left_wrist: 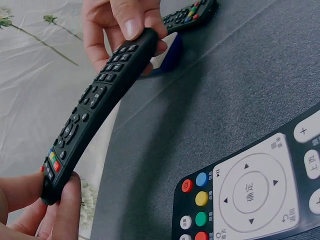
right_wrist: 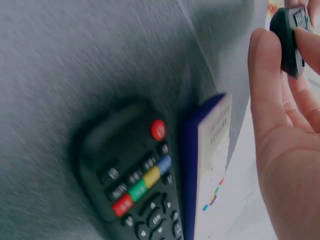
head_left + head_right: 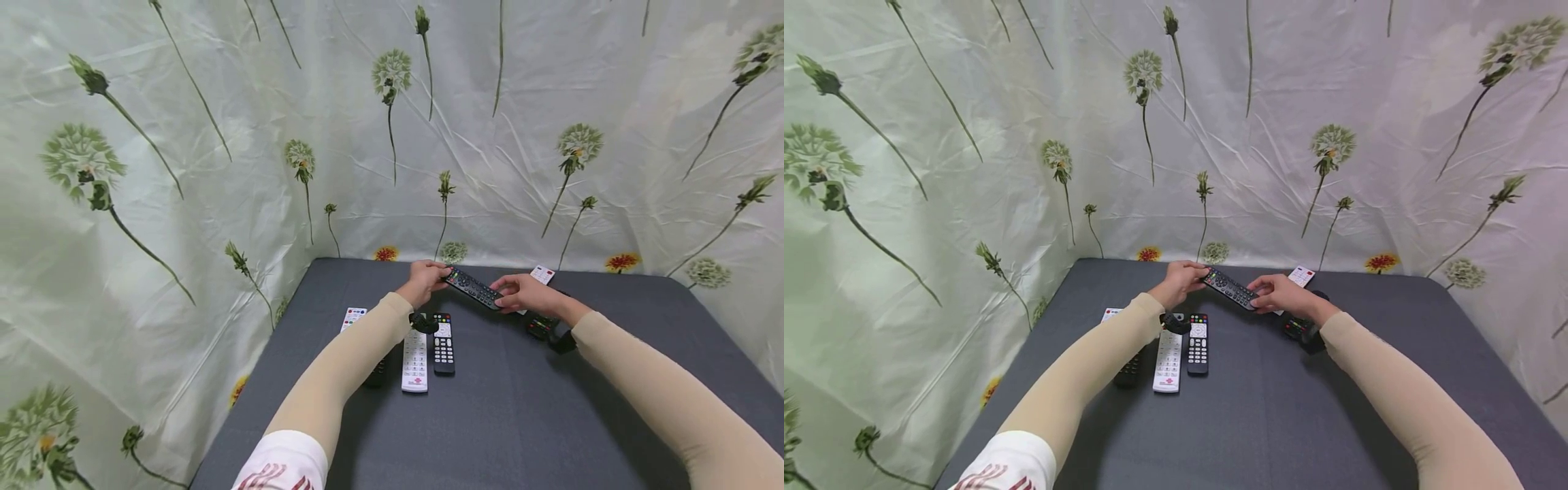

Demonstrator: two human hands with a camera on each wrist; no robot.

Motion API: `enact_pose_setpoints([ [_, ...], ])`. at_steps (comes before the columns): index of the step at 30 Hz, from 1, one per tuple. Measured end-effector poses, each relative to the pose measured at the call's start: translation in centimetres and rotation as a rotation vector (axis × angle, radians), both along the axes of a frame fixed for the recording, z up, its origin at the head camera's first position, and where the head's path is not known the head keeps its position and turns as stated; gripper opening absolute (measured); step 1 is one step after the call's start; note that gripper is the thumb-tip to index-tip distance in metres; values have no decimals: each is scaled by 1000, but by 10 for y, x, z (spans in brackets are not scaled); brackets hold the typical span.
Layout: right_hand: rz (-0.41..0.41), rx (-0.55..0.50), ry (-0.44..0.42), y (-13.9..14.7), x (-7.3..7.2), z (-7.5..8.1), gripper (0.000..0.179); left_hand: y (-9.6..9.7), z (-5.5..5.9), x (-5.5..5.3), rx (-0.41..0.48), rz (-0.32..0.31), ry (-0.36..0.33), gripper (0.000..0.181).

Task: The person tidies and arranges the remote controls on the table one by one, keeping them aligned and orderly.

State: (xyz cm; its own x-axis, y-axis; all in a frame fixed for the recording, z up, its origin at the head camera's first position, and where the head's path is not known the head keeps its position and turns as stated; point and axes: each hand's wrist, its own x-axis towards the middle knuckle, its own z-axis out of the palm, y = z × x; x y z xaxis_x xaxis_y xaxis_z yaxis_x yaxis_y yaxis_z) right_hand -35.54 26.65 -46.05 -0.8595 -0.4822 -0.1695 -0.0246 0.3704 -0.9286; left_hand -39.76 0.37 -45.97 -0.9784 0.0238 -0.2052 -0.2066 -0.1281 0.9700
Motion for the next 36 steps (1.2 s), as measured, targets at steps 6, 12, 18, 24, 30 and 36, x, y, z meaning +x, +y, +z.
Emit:
enact_pose_setpoints([
  [6,-19,-40,-49,-6,14,-3,47,-1,-1,2,3,-24,20,18],
  [12,-54,-82,-47,-13,28,-1,51,-1,1,3,8,-58,32,16],
  [18,-71,-113,-33,-20,43,-4,55,0,4,6,-4,-105,44,17],
  [24,-93,-97,-15,-25,59,-8,58,1,3,13,-74,-148,73,12],
  [30,-128,-98,44,-30,73,-14,59,1,5,18,-129,-199,115,7],
  [36,-133,-81,82,-39,89,-16,69,2,5,21,-155,-271,129,9],
])
